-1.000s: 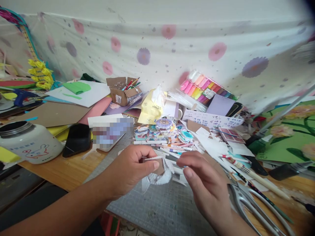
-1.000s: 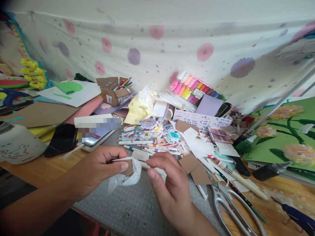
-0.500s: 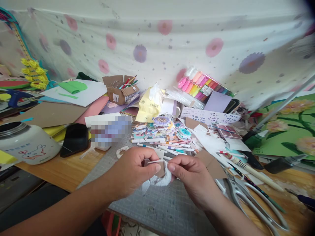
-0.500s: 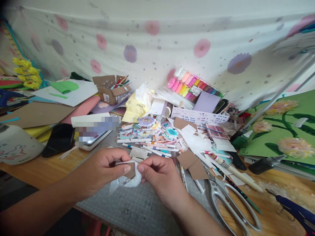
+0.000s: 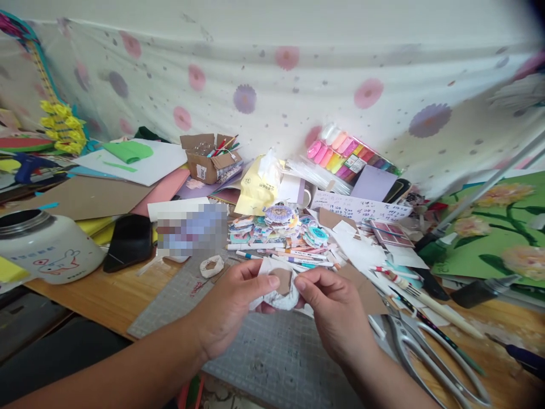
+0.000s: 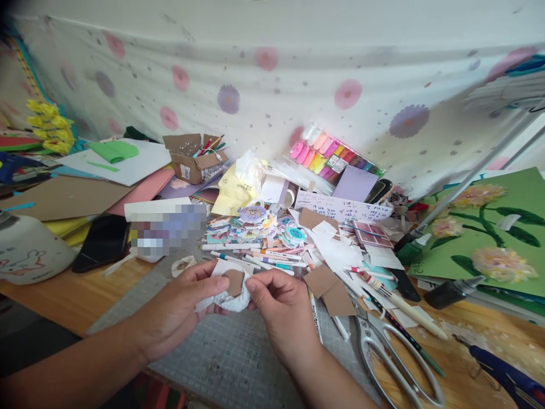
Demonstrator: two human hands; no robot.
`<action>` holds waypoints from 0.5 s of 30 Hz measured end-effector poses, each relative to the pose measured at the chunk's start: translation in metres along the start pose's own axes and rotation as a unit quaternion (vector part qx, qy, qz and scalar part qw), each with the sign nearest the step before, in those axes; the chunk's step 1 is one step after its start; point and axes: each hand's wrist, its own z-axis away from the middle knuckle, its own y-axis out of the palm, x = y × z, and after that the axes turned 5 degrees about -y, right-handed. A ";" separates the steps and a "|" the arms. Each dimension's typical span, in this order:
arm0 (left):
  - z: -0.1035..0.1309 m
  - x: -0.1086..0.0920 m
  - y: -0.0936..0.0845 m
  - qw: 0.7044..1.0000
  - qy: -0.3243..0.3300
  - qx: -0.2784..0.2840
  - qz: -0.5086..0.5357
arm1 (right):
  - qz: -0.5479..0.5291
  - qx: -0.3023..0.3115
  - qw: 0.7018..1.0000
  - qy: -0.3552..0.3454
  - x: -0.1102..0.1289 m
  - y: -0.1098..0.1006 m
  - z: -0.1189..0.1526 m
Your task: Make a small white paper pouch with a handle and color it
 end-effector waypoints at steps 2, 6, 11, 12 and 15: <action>0.000 0.001 0.003 1.000 0.007 -0.014 -0.006 | 0.004 -0.012 1.000 -0.013 -0.002 0.001 0.001; -0.001 0.004 0.007 0.998 0.043 -0.054 -0.013 | 0.031 -0.028 0.998 -0.051 -0.005 0.004 0.002; -0.001 0.008 0.007 0.992 0.073 -0.098 -0.010 | 0.080 -0.013 0.994 -0.078 -0.007 0.006 0.003; 0.000 0.008 0.008 0.992 0.077 -0.102 -0.008 | 0.102 -0.007 0.990 -0.095 -0.006 0.007 0.003; 0.001 0.003 0.011 0.992 0.078 -0.101 0.013 | 0.162 0.009 0.977 -0.140 -0.001 0.011 0.003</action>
